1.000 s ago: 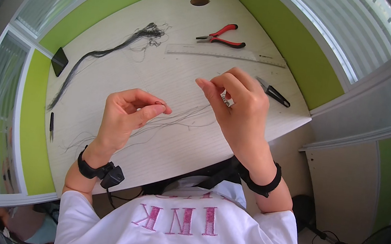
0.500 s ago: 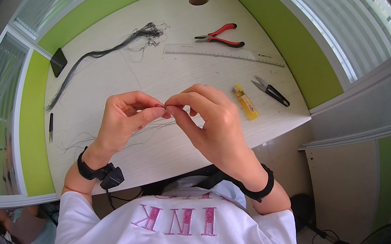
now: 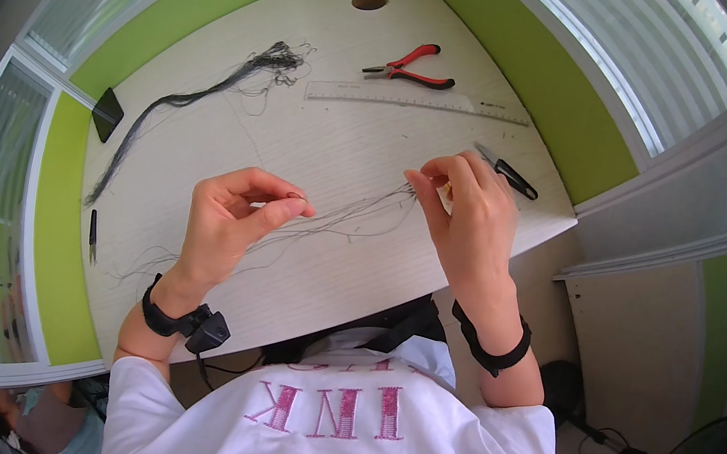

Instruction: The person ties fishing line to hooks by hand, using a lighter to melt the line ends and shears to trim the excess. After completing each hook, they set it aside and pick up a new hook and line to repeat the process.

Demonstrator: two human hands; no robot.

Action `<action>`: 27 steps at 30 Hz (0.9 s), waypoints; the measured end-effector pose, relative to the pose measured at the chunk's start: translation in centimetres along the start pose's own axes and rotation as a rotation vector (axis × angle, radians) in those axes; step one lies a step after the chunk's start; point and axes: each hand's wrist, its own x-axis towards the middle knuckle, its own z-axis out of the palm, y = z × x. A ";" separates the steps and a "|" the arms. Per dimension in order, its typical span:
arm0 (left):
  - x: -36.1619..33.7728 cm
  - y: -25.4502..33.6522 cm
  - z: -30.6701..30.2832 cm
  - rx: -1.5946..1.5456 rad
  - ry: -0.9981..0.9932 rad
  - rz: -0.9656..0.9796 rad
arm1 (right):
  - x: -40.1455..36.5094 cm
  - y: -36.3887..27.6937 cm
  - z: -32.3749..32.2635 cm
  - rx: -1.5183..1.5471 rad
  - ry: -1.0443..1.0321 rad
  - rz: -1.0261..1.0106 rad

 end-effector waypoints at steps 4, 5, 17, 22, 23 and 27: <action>0.1 -0.3 0.2 0.130 0.038 0.007 | -1.5 3.0 -0.5 -0.265 -0.093 0.044; 0.0 -0.3 0.2 0.156 0.039 0.019 | -1.8 3.4 -0.5 -0.315 -0.133 -0.005; -0.1 0.3 0.3 0.030 0.049 0.016 | -0.2 -1.5 -0.9 0.927 -0.206 0.539; -0.3 0.7 0.4 0.069 0.067 0.013 | -0.5 -3.5 0.8 1.081 -0.321 0.458; -0.4 0.7 0.3 0.071 0.071 0.023 | -0.4 -3.9 1.0 1.078 -0.287 0.442; -0.3 0.9 -0.1 0.049 0.048 0.020 | -0.7 -3.4 2.3 1.160 -0.318 0.482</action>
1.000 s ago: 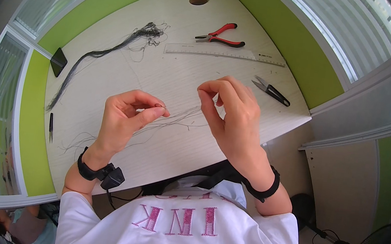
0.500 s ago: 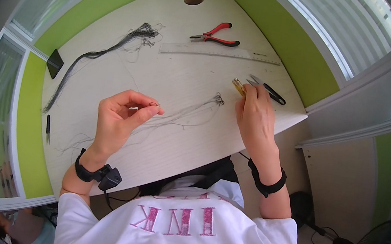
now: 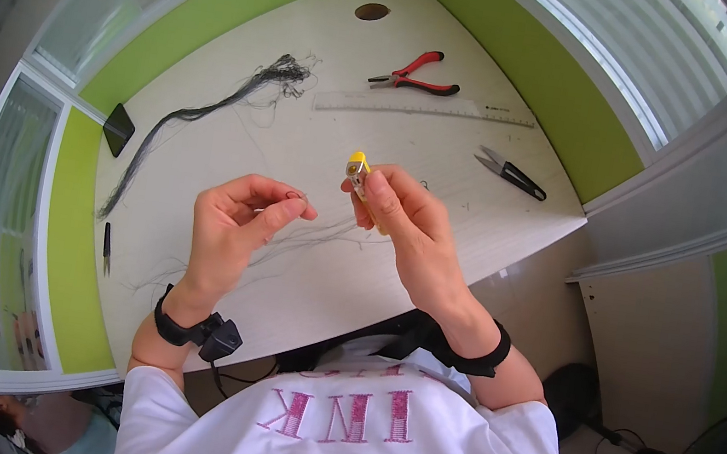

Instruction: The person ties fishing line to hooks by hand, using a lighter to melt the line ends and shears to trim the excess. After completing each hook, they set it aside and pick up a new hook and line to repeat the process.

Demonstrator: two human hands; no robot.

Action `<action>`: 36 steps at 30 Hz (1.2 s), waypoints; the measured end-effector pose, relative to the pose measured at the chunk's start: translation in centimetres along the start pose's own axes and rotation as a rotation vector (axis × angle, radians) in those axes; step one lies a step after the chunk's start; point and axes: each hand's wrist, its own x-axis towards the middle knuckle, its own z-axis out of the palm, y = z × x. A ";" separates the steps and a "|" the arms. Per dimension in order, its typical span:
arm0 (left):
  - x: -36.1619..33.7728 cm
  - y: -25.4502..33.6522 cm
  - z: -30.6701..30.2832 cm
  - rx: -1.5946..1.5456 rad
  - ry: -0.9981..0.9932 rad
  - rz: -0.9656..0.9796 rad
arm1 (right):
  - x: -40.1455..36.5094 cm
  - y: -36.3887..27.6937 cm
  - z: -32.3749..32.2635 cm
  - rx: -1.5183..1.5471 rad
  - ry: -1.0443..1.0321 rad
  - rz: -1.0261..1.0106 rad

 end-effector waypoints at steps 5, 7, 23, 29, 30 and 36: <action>-0.1 0.1 -0.1 0.014 0.007 -0.012 | -0.5 -0.9 1.3 0.034 0.001 0.075; -0.1 0.1 0.0 0.015 0.009 -0.001 | 0.1 0.0 1.4 0.023 0.075 0.062; 0.0 -0.9 -0.3 0.063 0.023 0.072 | 0.0 0.9 2.6 0.141 0.092 0.305; 0.1 -1.1 -0.3 0.071 0.013 0.073 | 0.0 0.8 3.0 0.094 0.109 0.320; 0.1 -1.1 -0.3 0.071 0.011 0.073 | 0.1 1.0 2.7 0.084 0.095 0.308; 0.0 -0.9 -0.2 0.069 -0.003 0.041 | 0.3 0.3 2.9 0.086 0.081 0.047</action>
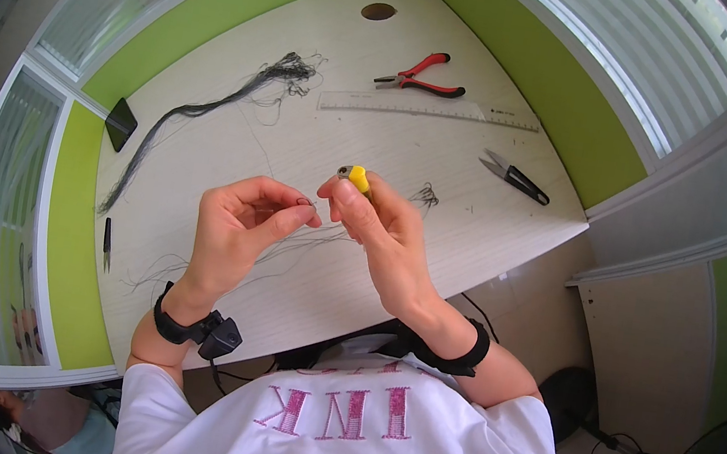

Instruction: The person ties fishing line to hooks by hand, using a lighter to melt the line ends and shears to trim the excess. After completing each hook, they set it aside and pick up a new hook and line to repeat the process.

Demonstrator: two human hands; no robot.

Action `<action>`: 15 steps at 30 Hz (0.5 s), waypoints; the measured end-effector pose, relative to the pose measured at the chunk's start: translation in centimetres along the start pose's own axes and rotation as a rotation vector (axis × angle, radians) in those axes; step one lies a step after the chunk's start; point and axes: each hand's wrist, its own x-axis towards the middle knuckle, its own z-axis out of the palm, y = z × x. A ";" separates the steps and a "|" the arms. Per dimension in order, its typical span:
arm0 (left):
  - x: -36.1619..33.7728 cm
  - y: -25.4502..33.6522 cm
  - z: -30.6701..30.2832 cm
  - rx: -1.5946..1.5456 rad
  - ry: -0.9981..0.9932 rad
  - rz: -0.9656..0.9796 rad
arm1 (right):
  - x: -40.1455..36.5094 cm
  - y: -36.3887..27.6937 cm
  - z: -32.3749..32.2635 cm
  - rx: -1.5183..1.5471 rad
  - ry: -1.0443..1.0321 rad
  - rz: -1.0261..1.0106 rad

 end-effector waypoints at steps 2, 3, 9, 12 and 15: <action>0.0 0.0 0.1 -0.008 0.005 -0.013 | -0.2 0.1 0.2 -0.020 0.018 -0.097; 0.0 -0.2 0.0 -0.008 0.005 -0.013 | -0.3 0.6 0.0 0.010 -0.018 -0.110; 0.0 -0.5 -0.2 0.052 -0.019 -0.015 | 0.1 1.7 -0.9 -0.120 -0.099 -0.215; 0.0 -0.4 -0.2 0.027 -0.051 -0.019 | 0.1 1.8 -1.2 -0.142 -0.085 -0.201; 0.1 -0.1 -0.2 -0.028 -0.079 -0.054 | 0.2 1.5 -1.9 -0.103 -0.067 -0.232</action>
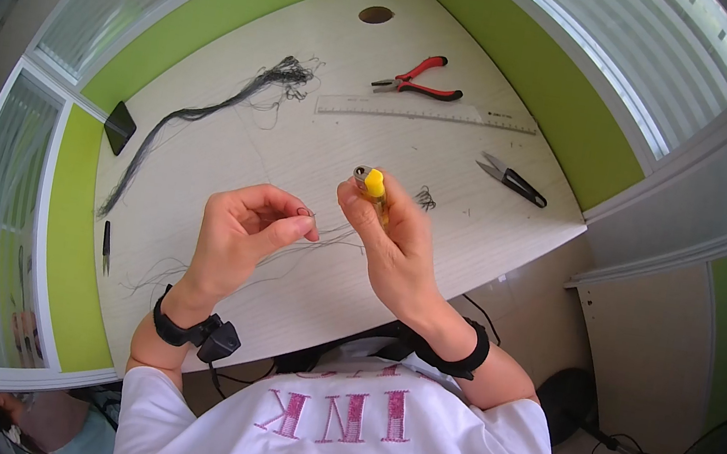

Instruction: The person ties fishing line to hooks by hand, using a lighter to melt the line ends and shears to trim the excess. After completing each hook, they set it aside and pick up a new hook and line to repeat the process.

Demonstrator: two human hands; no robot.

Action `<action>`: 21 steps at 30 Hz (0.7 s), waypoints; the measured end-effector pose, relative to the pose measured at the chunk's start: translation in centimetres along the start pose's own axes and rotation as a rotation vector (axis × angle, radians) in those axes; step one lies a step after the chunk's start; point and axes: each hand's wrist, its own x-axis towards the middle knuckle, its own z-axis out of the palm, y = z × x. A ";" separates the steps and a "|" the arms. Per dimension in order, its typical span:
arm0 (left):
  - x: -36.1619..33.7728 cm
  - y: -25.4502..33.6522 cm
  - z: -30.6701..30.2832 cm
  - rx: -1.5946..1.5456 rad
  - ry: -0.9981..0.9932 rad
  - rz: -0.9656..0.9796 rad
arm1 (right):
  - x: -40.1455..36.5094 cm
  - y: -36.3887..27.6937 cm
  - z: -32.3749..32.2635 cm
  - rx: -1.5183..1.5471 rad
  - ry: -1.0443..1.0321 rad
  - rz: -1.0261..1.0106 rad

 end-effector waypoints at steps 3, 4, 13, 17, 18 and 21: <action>0.0 0.7 -0.1 -0.104 -0.026 -0.067 | 0.2 -0.9 0.2 -0.032 0.008 -0.093; 0.0 0.8 -0.2 -0.146 -0.051 -0.098 | 0.3 -1.0 0.0 -0.116 -0.035 -0.146; 0.1 0.2 -0.2 -0.152 -0.073 -0.088 | 0.3 -0.6 0.5 -0.353 -0.097 -0.275; 0.0 0.2 0.0 -0.018 -0.052 -0.015 | -0.2 -0.7 0.7 -0.360 -0.070 -0.154; -0.1 0.2 0.0 -0.018 -0.050 -0.016 | -0.3 -0.4 0.7 -0.360 -0.072 -0.152; -0.1 0.2 0.0 -0.016 -0.053 -0.012 | -0.3 0.3 0.3 -0.234 0.015 -0.109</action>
